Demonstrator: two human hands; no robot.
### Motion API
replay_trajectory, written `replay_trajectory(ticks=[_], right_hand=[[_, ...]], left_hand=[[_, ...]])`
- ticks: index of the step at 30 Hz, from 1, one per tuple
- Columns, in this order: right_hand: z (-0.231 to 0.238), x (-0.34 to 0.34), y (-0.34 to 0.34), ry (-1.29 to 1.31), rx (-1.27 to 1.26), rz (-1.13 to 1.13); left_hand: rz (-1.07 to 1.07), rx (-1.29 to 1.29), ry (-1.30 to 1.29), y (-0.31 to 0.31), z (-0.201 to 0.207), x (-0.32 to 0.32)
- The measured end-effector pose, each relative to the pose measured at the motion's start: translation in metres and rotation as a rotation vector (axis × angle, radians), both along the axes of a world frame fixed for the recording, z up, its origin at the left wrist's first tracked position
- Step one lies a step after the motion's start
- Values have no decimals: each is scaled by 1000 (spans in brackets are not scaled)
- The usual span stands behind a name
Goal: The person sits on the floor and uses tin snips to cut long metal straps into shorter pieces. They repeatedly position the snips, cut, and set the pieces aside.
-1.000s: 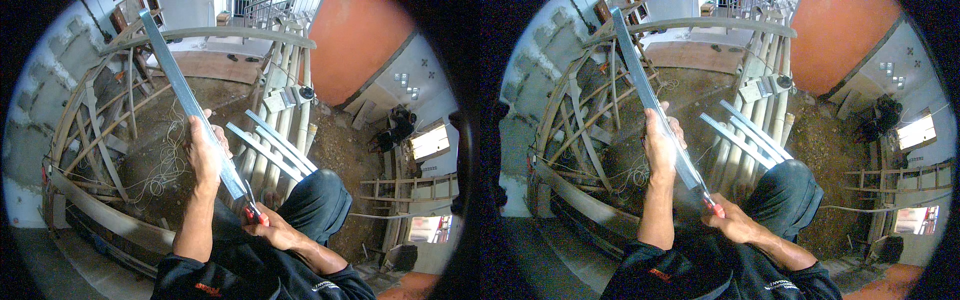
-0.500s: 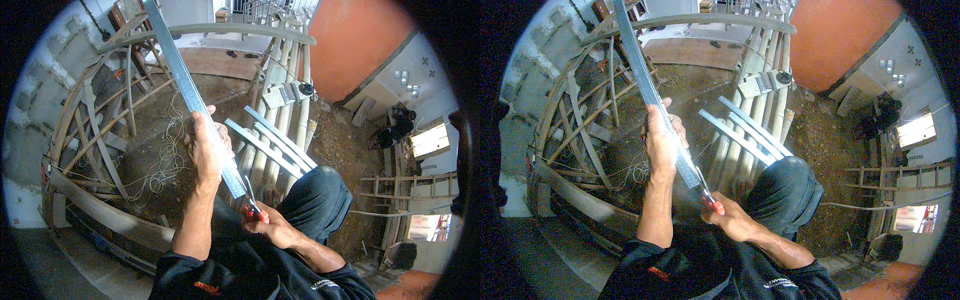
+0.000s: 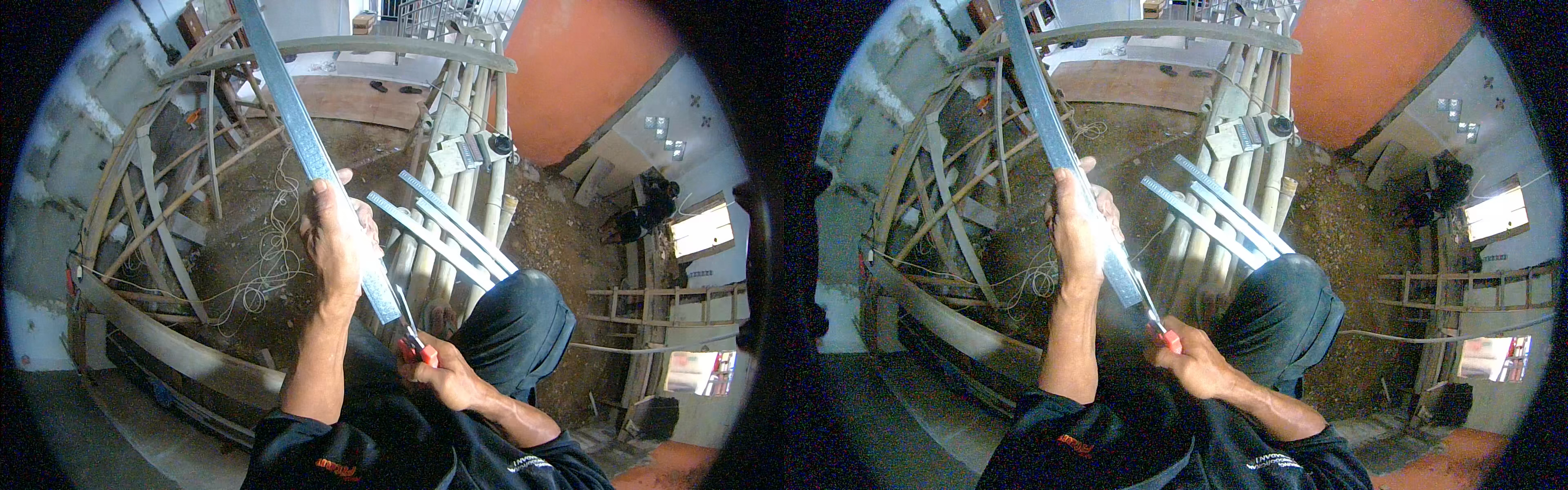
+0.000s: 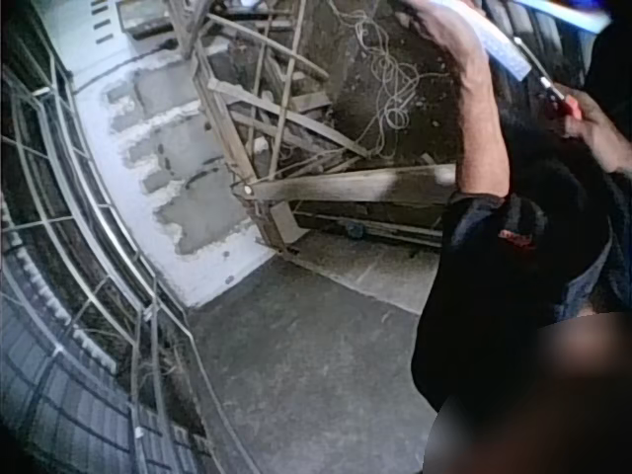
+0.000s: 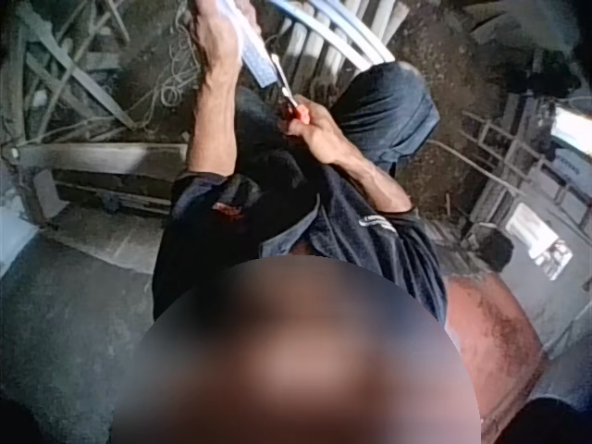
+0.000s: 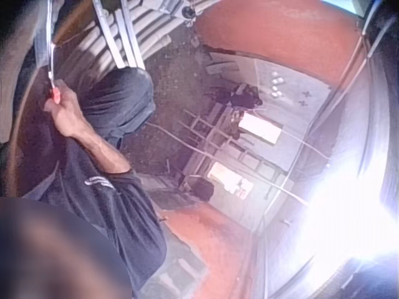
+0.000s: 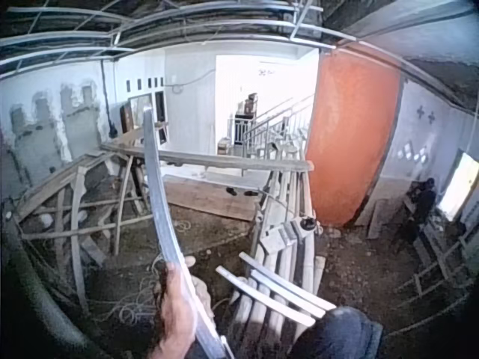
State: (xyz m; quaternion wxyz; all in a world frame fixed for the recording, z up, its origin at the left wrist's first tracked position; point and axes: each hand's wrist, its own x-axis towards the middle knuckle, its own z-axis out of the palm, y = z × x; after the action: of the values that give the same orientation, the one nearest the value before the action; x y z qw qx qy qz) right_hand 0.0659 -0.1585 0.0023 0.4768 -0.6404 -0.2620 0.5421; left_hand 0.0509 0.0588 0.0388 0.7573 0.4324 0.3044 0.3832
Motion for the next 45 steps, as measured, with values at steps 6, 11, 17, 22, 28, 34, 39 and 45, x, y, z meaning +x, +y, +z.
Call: replay_trajectory(ticks=[6, 11, 17, 22, 28, 34, 39, 45], right_hand=[[2, -5, -1, 20, 8, -31], [3, -7, -3, 10, 10, -41], [7, -9, -3, 42, 18, -65], [8, -9, -4, 5, 16, -61], [11, -9, -3, 25, 13, -84], [9, -7, -2, 49, 24, -87], [-7, -7, -3, 153, -15, -82], [-4, -4, -11, -12, -46, 69]], left_hand=[[10, 18, -3, -1, 2, 0], [3, 15, -20, -1, 2, 0], [-7, 26, -17, -3, 5, 0], [-13, 6, -10, -5, 9, 0], [-24, 14, -6, -6, 11, 1], [-13, 21, 9, -5, 10, 1], [38, 31, 36, 2, 6, 6], [198, 45, -132, 37, 18, -6]])
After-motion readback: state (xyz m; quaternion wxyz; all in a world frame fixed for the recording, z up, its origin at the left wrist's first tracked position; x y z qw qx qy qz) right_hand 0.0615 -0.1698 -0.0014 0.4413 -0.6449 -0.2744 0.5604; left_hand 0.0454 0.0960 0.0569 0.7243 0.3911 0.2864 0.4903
